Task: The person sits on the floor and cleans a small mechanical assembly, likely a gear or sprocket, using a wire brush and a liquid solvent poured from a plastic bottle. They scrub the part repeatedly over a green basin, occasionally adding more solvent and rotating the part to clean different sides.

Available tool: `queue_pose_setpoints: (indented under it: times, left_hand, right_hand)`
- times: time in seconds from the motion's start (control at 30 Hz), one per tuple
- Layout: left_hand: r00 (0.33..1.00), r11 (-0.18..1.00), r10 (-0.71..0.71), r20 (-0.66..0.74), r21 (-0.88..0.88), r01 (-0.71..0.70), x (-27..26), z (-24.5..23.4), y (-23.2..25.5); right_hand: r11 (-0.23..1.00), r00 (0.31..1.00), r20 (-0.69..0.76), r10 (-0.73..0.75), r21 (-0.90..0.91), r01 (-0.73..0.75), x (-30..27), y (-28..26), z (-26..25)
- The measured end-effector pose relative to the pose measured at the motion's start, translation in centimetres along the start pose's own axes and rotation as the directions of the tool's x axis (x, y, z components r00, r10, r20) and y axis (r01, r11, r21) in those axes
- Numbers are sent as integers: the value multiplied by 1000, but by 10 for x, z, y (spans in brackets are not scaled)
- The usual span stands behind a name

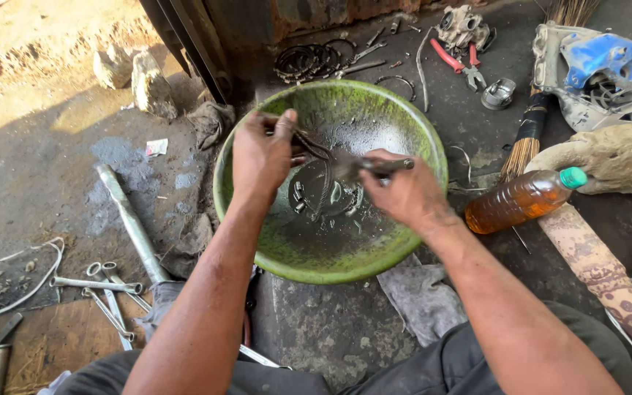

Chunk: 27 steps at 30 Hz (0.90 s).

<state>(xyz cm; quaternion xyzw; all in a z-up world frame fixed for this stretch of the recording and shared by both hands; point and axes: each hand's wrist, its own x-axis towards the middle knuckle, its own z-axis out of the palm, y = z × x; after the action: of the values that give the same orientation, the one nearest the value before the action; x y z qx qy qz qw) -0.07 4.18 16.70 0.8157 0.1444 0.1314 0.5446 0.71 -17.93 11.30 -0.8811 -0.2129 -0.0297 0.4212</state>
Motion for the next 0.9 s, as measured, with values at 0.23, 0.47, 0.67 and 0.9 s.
queue_pose_setpoints:
  times: [0.23, 0.47, 0.67, 0.9]
  left_hand:
    - [968, 897, -235, 84, -365, 250, 7, 33, -26]
    - [952, 734, -270, 142, -610, 299, 16, 37, -55]
    - [962, 767, -238, 135, -582, 271, 5, 49, -38]
    - [998, 991, 12, 59, -131, -4, -3, 34, -34]
  right_hand:
    - [958, 949, -186, -255, 89, 274, 1, -3, -3]
    - [986, 987, -83, 136, -87, -143, 7, 13, -32]
    - [995, 999, -25, 25, 96, -22, 11, 0, -5]
    - [969, 987, -158, -1, 243, 40, 9, 13, -35]
